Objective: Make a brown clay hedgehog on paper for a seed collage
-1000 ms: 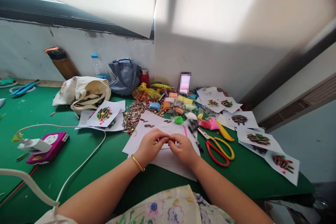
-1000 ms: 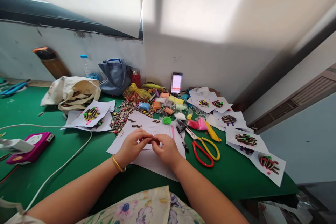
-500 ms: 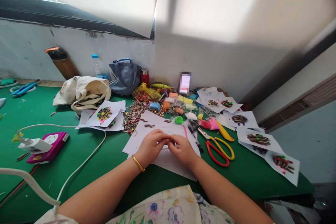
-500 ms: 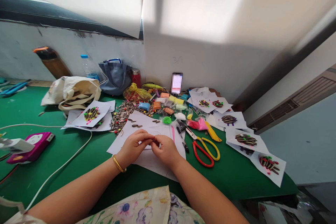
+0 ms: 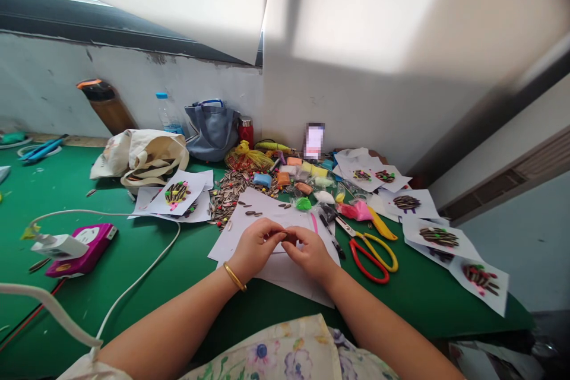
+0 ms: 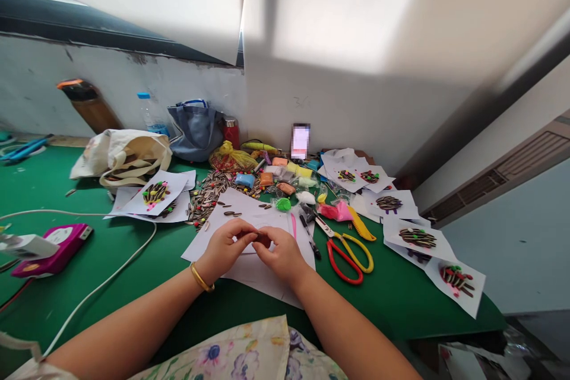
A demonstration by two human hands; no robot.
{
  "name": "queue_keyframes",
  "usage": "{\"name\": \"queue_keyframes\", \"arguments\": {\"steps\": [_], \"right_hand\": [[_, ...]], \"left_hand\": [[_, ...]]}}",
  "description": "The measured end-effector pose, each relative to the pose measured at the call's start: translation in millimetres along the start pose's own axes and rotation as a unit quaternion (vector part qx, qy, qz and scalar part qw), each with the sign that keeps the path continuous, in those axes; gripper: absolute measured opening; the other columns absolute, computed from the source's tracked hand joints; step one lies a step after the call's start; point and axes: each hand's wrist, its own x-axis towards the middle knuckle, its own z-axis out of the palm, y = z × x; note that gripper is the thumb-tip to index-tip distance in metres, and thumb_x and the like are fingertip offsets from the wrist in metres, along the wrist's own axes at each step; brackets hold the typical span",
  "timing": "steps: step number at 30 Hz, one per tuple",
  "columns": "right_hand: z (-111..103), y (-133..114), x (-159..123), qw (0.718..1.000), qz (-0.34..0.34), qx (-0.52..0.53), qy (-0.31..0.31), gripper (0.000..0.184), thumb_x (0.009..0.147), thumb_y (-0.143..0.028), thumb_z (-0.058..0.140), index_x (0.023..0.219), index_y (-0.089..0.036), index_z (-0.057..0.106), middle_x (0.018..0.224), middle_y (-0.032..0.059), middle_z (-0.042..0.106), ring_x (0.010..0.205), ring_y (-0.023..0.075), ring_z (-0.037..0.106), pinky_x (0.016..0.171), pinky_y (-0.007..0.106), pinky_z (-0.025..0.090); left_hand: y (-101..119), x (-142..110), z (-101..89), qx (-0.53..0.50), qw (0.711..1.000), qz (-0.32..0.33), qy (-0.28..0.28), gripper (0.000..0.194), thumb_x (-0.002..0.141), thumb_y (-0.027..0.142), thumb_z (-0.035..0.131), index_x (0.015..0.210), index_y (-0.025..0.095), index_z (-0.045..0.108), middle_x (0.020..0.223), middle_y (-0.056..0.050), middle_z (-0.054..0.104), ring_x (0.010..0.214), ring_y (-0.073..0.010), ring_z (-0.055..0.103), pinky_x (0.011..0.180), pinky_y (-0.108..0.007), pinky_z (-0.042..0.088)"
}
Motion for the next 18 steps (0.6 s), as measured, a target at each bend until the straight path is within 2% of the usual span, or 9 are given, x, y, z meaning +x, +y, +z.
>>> {"name": "queue_keyframes", "arguments": {"steps": [2,5,12,15,18], "right_hand": [[-0.6,0.1,0.4,1.0,-0.004,0.015,-0.013,0.014,0.09,-0.029,0.058,0.096,-0.022,0.068,0.085,0.0018,0.069,0.077,0.0162,0.059,0.071,0.027,0.044],[-0.4,1.0,0.6,1.0,-0.002,0.009,-0.003,0.015,0.091,-0.03,0.056,0.089,-0.021,0.068,0.08,0.0012,0.068,0.074,0.0156,0.058,0.069,0.027,0.043],[2.5,-0.1,0.4,0.997,0.001,-0.069,0.018,0.018,0.084,-0.021,0.055,0.066,-0.02,0.056,0.063,-0.0021,0.054,0.062,0.013,0.048,0.059,0.025,0.035],[2.0,-0.6,0.6,0.998,0.002,-0.063,0.01,0.018,0.085,-0.025,0.056,0.069,-0.02,0.059,0.064,-0.0014,0.056,0.063,0.0136,0.049,0.06,0.026,0.035],[0.4,-0.6,0.6,1.0,0.001,-0.028,0.001,0.013,0.088,-0.026,0.054,0.084,-0.021,0.066,0.073,0.0003,0.063,0.068,0.0146,0.054,0.065,0.026,0.039]], "left_hand": [[-1.3,-0.5,1.2,-0.01,1.0,-0.011,-0.001,0.006,0.087,0.025,0.064,0.087,0.021,0.069,0.082,-0.001,0.068,0.079,-0.0153,0.06,0.073,-0.028,0.048],[-2.0,-1.8,2.0,-0.01,1.0,-0.013,-0.005,0.008,0.088,0.026,0.062,0.085,0.02,0.067,0.081,-0.001,0.066,0.077,-0.0147,0.059,0.071,-0.028,0.048],[3.2,-1.3,-1.8,-0.003,0.999,0.036,-0.032,0.015,0.088,0.025,0.062,0.1,0.022,0.07,0.089,-0.004,0.065,0.083,-0.016,0.06,0.077,-0.03,0.05],[2.2,-0.2,-3.3,0.003,0.999,0.046,-0.029,0.012,0.089,0.026,0.061,0.091,0.022,0.072,0.085,-0.004,0.066,0.082,-0.016,0.061,0.077,-0.03,0.05],[-0.8,0.2,-3.6,0.002,0.999,0.037,-0.013,0.014,0.091,0.027,0.059,0.087,0.021,0.071,0.084,-0.003,0.068,0.083,-0.0162,0.061,0.078,-0.031,0.05]]}}
